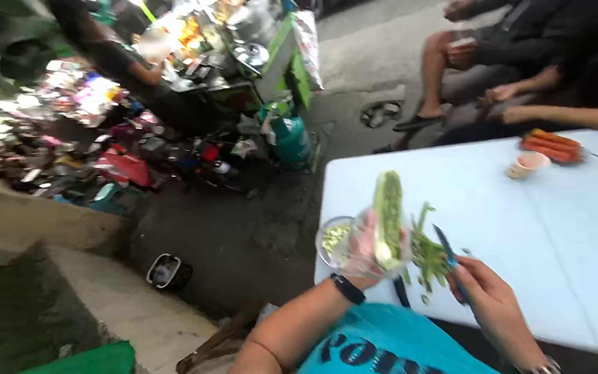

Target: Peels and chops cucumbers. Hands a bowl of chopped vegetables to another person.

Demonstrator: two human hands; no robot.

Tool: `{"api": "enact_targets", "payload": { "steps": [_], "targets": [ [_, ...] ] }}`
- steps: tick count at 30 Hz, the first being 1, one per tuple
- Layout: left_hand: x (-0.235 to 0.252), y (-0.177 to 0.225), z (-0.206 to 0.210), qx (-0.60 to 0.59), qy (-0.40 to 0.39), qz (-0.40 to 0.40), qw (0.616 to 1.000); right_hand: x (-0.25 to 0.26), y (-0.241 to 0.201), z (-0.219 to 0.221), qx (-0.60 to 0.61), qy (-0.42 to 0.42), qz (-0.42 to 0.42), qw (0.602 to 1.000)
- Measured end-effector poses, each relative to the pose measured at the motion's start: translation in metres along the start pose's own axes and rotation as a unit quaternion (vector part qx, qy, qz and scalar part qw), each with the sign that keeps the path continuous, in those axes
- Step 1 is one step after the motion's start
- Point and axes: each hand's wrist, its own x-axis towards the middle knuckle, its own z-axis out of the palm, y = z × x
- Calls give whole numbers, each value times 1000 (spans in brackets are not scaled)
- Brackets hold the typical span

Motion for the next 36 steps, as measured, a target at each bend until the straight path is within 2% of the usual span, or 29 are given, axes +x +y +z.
{"api": "enact_targets", "payload": {
  "steps": [2, 6, 11, 18, 23, 29, 36],
  "targets": [
    [2, -2, -6, 30, -11, 18, 999, -3, -18, 0, -23, -17, -52, 998],
    [5, -2, -15, 61, -89, 42, 993, -4, -41, 0, -76, -61, -155, 983],
    [6, -4, -19, 44, -155, 46, 986, -11, -59, 2, -154, -86, -224, 958],
    [3, -5, -17, 40, -158, 53, 985, -14, -67, 1, -206, -80, -219, 950],
    [3, -5, -20, 29, -140, 26, 989, -14, -65, 0, -216, -86, -219, 948],
    [1, -5, -26, 75, -135, 30, 988, -13, -61, 3, -225, -79, -222, 946],
    [2, -7, -25, 35, -124, 17, 991, -14, -61, 7, -243, -66, -228, 940]
  ]
}}
